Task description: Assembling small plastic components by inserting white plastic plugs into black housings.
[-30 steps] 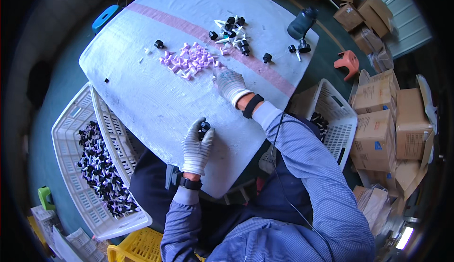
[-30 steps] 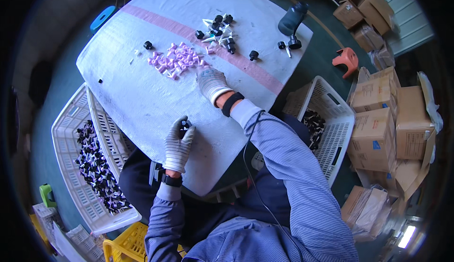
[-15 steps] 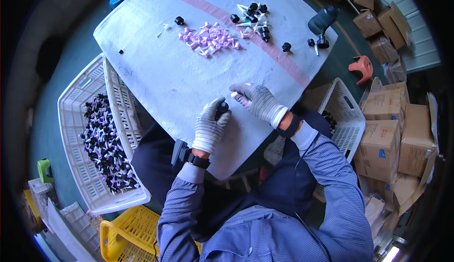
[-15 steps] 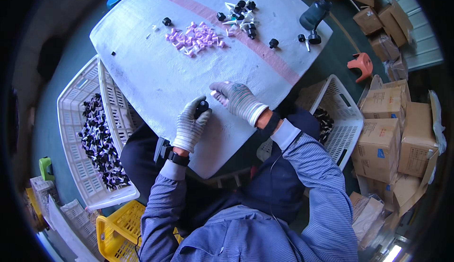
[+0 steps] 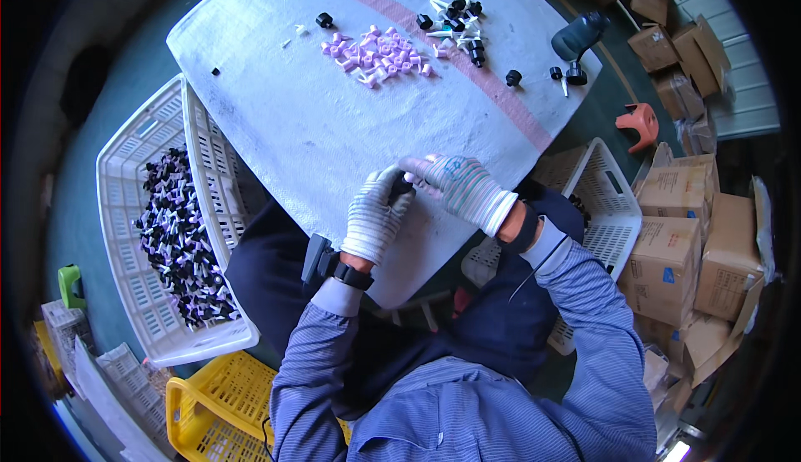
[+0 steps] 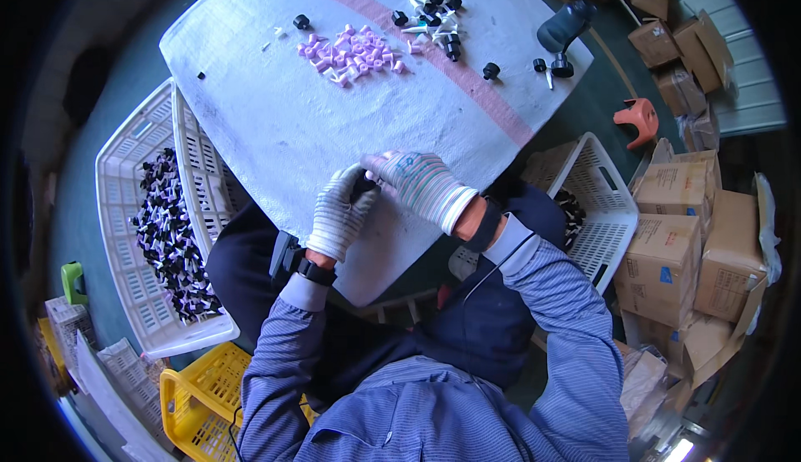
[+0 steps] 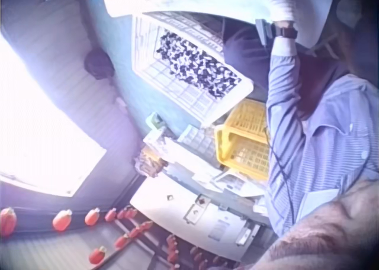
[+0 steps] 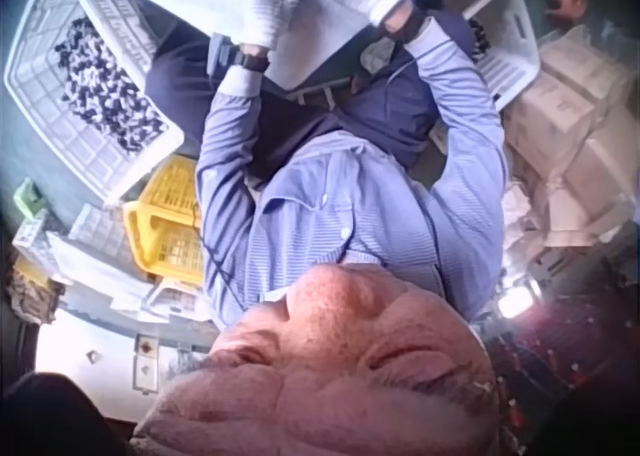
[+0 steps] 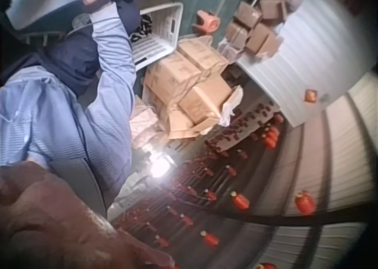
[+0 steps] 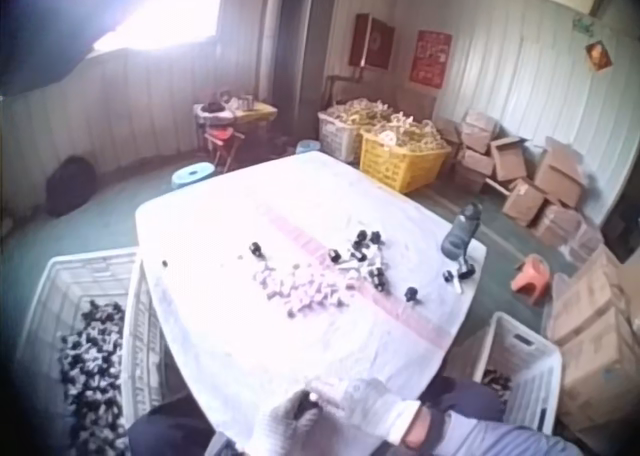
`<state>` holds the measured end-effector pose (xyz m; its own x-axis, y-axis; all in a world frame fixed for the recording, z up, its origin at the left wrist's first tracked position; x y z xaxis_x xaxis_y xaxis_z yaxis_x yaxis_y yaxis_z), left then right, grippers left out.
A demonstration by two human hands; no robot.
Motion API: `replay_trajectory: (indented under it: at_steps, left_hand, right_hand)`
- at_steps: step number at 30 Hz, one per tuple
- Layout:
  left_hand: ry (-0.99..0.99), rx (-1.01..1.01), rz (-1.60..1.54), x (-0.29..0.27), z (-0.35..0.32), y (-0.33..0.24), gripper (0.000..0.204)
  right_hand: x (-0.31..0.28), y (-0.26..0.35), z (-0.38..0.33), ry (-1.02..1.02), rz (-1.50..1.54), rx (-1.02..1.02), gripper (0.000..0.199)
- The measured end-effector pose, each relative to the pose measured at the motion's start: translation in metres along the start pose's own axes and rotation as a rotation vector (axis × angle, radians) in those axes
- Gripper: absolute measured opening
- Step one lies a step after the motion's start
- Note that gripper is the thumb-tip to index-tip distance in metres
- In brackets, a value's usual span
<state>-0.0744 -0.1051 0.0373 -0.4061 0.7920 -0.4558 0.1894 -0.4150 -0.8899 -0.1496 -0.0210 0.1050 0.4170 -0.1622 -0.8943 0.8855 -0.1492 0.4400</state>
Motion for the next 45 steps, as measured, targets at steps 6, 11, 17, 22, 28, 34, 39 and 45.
replay_trajectory:
  at_steps: [6,11,17,22,28,34,39,45]
  left_hand:
    - [-0.002,0.040,0.050,0.004,0.000,0.003,0.041]
    - [0.028,0.003,-0.007,0.003,0.002,0.002,0.045]
    - [0.044,0.001,0.021,0.000,-0.002,0.007,0.042]
    - [0.030,0.024,-0.191,0.006,-0.002,0.014,0.037]
    - [0.068,-0.003,-0.117,0.006,-0.003,0.011,0.028]
    - [0.093,-0.033,-0.079,0.014,-0.006,0.031,0.032]
    - [-0.019,-0.030,-0.051,0.000,-0.007,0.026,0.028]
    - [0.061,-0.052,0.039,0.012,-0.006,0.028,0.019]
  right_hand:
    - [0.004,0.014,0.001,-0.007,-0.217,-0.020,0.019]
    - [0.011,0.008,0.001,0.011,-0.181,0.022,0.018]
    - [0.012,0.004,0.009,0.108,-0.034,0.036,0.022]
    - [-0.004,-0.003,0.024,-0.032,-0.075,0.050,0.030]
    - [0.027,-0.005,0.059,-0.007,0.123,0.064,0.038]
    - [0.073,-0.020,0.066,0.317,0.123,0.279,0.055]
    - [0.078,-0.020,0.070,0.244,0.176,0.256,0.067]
    - [0.086,-0.033,0.058,0.306,0.056,0.295,0.068]
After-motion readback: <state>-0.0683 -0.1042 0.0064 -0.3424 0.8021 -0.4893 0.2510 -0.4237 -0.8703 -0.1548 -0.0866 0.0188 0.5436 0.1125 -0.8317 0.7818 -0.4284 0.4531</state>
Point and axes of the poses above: each hand's wrist, its own z-axis towards the middle knuckle, its own x-axis out of the palm, y = z × x, the point moved 8 cm from there along z, towards the middle knuckle, and after that the axes turned 8 degrees about -x, right-handed, at the moved point
